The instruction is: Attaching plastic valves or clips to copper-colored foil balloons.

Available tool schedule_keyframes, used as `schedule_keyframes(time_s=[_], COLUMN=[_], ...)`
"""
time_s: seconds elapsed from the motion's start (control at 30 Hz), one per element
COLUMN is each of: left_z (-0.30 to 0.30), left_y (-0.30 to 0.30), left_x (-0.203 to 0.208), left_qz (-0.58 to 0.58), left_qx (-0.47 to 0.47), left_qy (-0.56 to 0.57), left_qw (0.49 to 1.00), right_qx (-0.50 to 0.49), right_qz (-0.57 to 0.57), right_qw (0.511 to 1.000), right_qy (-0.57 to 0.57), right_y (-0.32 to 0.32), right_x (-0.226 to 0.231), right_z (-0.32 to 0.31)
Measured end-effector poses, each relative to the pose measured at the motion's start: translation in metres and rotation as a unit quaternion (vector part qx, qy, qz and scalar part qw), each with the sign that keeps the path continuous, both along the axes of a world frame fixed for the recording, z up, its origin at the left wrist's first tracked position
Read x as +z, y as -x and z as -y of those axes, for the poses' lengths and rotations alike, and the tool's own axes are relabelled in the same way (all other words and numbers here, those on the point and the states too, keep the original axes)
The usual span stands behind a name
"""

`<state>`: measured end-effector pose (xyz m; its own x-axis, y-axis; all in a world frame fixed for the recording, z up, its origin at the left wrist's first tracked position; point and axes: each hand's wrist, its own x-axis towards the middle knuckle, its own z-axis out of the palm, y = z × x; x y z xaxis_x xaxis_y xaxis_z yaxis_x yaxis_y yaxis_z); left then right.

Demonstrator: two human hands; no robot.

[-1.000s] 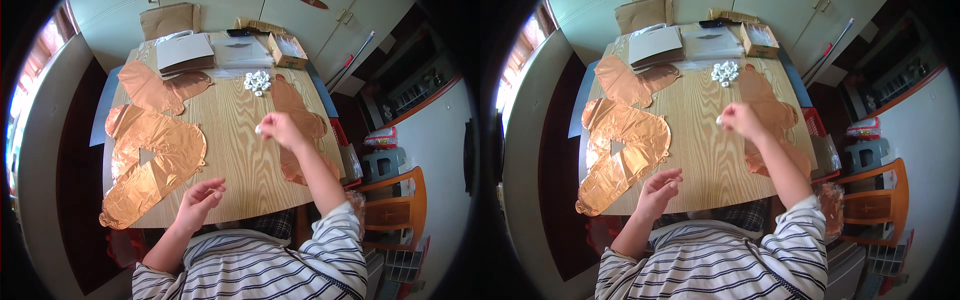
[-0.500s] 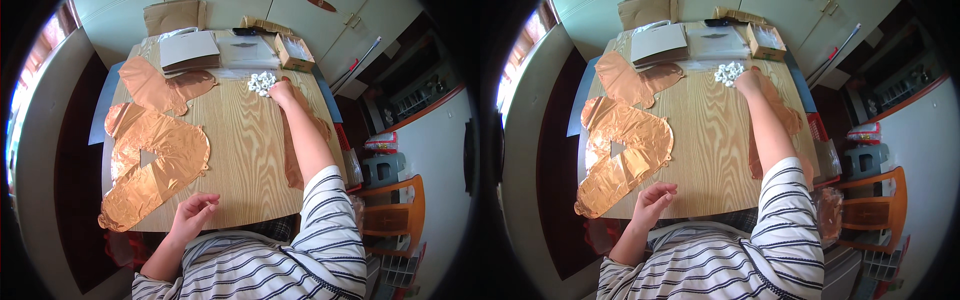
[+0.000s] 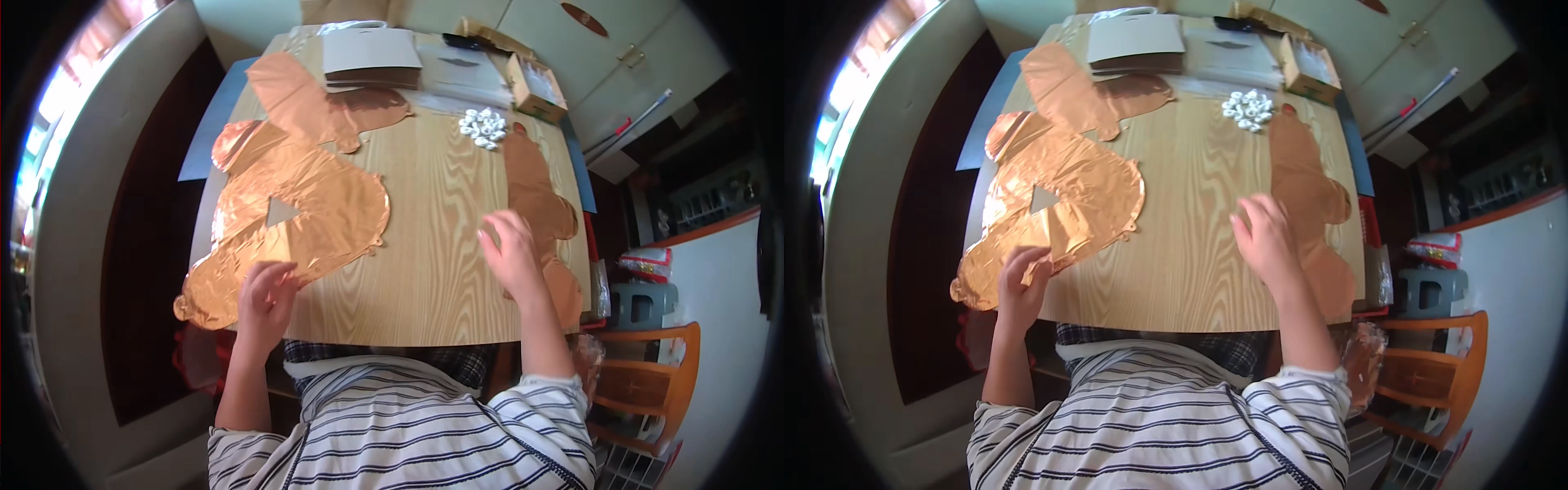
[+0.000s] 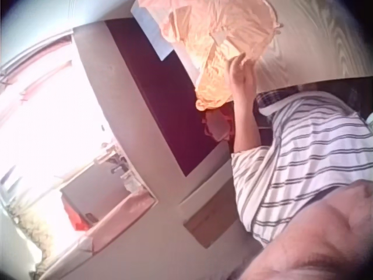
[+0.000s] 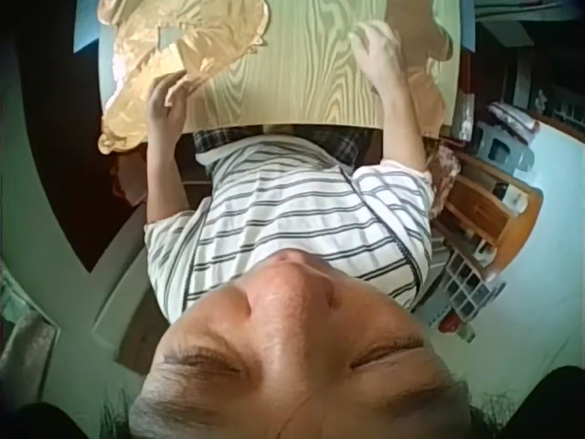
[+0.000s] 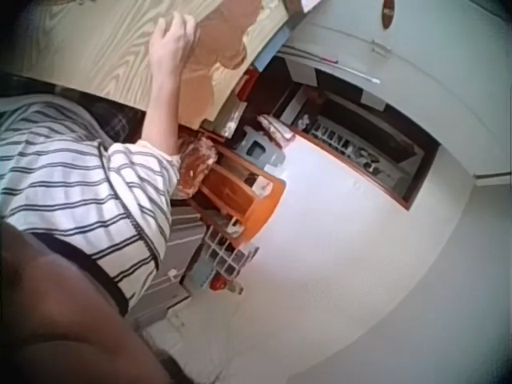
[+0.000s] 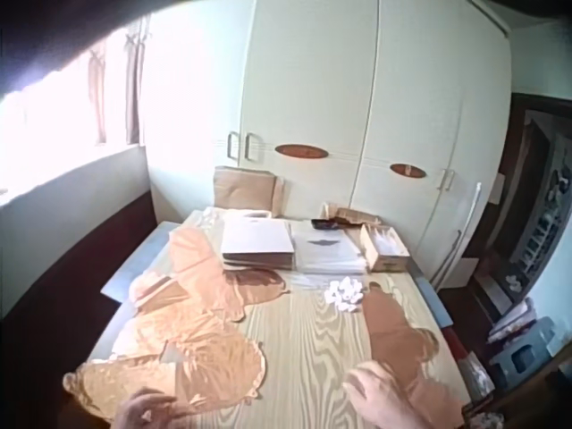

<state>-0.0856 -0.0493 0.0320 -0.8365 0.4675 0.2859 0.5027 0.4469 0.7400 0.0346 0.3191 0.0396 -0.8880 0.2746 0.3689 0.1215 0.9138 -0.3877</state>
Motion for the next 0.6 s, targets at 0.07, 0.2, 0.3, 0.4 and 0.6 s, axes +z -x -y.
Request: schedule_keyframes(time_s=[0.07, 0.2, 0.3, 0.4, 0.6], left_z=[0.013, 0.024, 0.021, 0.02, 0.014], left_y=[0.01, 0.014, 0.007, 0.01, 0.026], left_x=[-0.006, -0.028, -0.03, -0.033, -0.037], left_qz=[-0.156, -0.142, -0.14, -0.142, -0.132], left_qx=[0.043, 0.037, 0.034, 0.04, 0.016], left_qy=[0.114, 0.162, 0.177, 0.171, 0.122], left_qw=[0.98, 0.976, 0.974, 0.974, 0.984], right_qx=[0.001, 0.029, 0.05, 0.055, 0.047], right_qz=[0.016, -0.002, -0.005, -0.005, -0.067], right_qw=[0.999, 0.998, 0.995, 0.996, 0.995], right_qy=[0.039, 0.053, 0.08, 0.077, 0.063], right_y=[-0.024, -0.029, -0.019, -0.013, -0.033], right_x=[-0.005, -0.012, -0.007, -0.009, -0.008], right_z=[0.021, 0.042, 0.056, 0.061, 0.073])
